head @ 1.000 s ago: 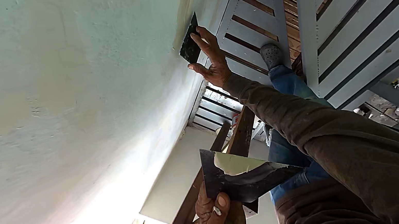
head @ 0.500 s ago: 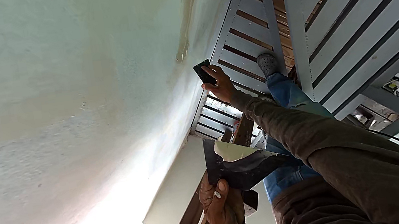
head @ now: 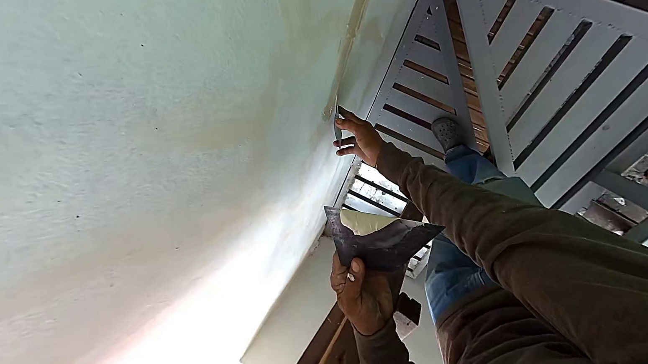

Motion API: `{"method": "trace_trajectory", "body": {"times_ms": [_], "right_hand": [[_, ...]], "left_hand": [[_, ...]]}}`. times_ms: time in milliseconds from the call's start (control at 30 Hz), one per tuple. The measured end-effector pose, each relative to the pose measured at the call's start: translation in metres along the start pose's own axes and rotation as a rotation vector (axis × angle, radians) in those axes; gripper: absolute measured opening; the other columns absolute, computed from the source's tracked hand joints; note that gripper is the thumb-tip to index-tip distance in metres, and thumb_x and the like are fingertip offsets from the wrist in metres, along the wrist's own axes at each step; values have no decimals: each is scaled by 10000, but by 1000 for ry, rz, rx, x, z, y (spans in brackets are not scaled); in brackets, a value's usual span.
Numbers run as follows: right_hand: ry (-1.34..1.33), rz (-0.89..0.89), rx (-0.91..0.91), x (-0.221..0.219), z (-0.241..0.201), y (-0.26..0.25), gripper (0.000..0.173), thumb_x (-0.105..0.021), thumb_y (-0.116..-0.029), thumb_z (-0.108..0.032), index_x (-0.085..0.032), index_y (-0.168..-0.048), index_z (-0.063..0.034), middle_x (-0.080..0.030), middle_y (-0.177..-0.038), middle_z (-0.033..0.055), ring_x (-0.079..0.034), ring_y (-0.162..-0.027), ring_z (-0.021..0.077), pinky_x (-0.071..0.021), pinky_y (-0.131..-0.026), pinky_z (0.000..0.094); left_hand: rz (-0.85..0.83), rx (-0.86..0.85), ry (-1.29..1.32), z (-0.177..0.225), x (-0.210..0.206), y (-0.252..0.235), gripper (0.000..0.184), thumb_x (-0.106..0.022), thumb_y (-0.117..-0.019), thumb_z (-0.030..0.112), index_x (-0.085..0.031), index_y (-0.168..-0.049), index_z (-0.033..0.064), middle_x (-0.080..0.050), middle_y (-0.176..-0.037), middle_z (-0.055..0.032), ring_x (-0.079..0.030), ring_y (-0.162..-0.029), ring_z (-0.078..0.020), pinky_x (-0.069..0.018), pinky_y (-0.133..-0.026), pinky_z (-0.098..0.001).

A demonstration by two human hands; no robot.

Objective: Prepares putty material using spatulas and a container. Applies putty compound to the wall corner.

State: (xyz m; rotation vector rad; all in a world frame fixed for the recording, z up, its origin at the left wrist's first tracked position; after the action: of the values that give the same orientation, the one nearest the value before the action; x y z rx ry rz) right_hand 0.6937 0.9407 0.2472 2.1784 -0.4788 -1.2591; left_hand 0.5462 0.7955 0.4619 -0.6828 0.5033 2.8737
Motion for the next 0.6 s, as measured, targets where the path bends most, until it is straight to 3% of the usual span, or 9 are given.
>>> {"method": "trace_trajectory", "body": {"times_ms": [400, 467, 533, 600], "right_hand": [[175, -46, -59, -35, -2, 34, 616, -580, -1045, -360, -353, -1613, -289, -493, -1541, 116, -650, -1120, 332, -564, -801, 519], [370, -175, -15, -29, -3, 40, 612, -608, -1032, -343, -389, -1599, -269, -533, -1497, 133, -637, -1169, 340, -562, -844, 555], [557, -289, 12, -11, -7, 52, 572, -606, -1033, -340, -435, -1575, -278, -496, -1529, 141, -612, -1227, 352, -562, -883, 568], [496, -252, -49, 17, 1, 61, 567, -572, -1046, -296, -405, -1587, -276, -499, -1505, 161, -613, -1172, 330, -540, -870, 542]], "left_hand": [[42, -27, 17, 3, 2, 0, 290, -720, -934, 181, -707, -1208, 86, -737, -1131, -105, -716, -1056, -203, -599, -917, -411], [50, -25, 19, 5, 1, -2, 286, -721, -932, 183, -699, -1202, 92, -737, -1122, -105, -717, -1048, -207, -602, -906, -418], [72, -18, 19, 8, 1, -2, 282, -716, -934, 184, -695, -1201, 96, -739, -1114, -106, -722, -1036, -218, -610, -886, -434], [110, -6, 20, 14, -1, 1, 287, -704, -939, 182, -677, -1214, 104, -738, -1107, -110, -727, -1020, -232, -617, -861, -448]]}}
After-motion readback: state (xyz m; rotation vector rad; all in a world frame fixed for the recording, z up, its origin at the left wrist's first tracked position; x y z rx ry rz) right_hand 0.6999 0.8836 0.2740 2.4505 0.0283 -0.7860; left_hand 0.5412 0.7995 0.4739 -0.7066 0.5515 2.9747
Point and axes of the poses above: each hand's wrist, its own y-axis away from the middle knuckle, its own x-axis out of the back of the hand, z = x × y, the point moved 2 cm from there along -y, towards the middle knuckle
